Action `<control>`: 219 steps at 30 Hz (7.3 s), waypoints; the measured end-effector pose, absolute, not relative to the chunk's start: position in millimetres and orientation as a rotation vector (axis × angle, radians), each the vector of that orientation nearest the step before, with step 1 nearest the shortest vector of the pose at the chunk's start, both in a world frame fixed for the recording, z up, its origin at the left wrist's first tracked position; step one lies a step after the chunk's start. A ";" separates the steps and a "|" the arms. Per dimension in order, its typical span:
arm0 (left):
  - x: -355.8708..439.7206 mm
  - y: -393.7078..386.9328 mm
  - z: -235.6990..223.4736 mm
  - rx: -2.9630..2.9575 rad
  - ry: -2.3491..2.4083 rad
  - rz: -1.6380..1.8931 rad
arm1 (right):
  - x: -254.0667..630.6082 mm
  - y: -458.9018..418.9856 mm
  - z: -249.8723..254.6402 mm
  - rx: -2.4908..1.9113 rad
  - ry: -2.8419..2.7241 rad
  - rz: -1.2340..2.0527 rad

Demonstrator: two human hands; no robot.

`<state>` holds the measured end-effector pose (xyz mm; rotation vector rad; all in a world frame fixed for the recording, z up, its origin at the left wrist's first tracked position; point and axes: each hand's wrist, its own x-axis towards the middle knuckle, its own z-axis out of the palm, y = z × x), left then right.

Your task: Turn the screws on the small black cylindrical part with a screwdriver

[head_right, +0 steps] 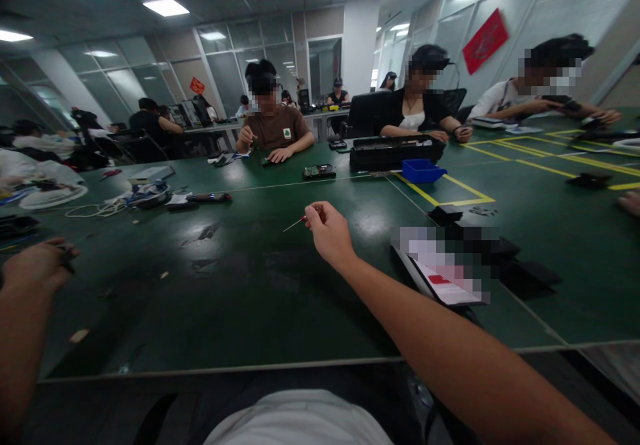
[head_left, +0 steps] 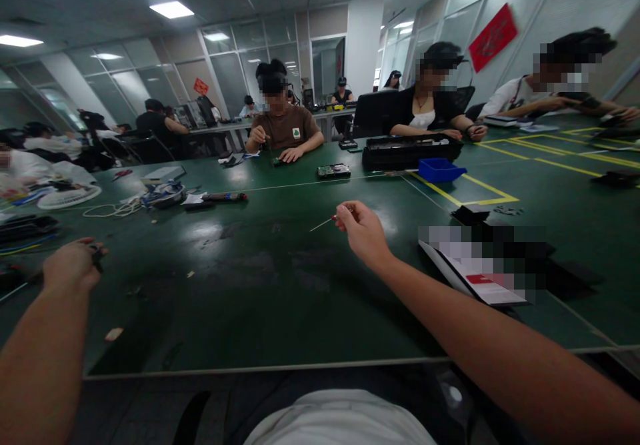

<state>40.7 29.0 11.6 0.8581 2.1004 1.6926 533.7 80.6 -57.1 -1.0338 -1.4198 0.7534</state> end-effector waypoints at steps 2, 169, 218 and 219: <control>61.7 46.0 12.4 0.680 1.968 1.786 | 533.4 79.5 -55.6 -1.044 -1.435 0.747; 336.4 80.0 -66.4 2.337 1.535 1.001 | 537.4 93.0 -60.7 -1.042 -1.138 1.185; 337.1 79.4 -64.1 2.247 1.592 0.978 | 529.7 79.6 -57.8 -0.998 -1.415 0.766; 336.7 79.4 -63.6 2.271 1.555 0.995 | 530.3 82.8 -59.3 -0.983 -1.352 0.833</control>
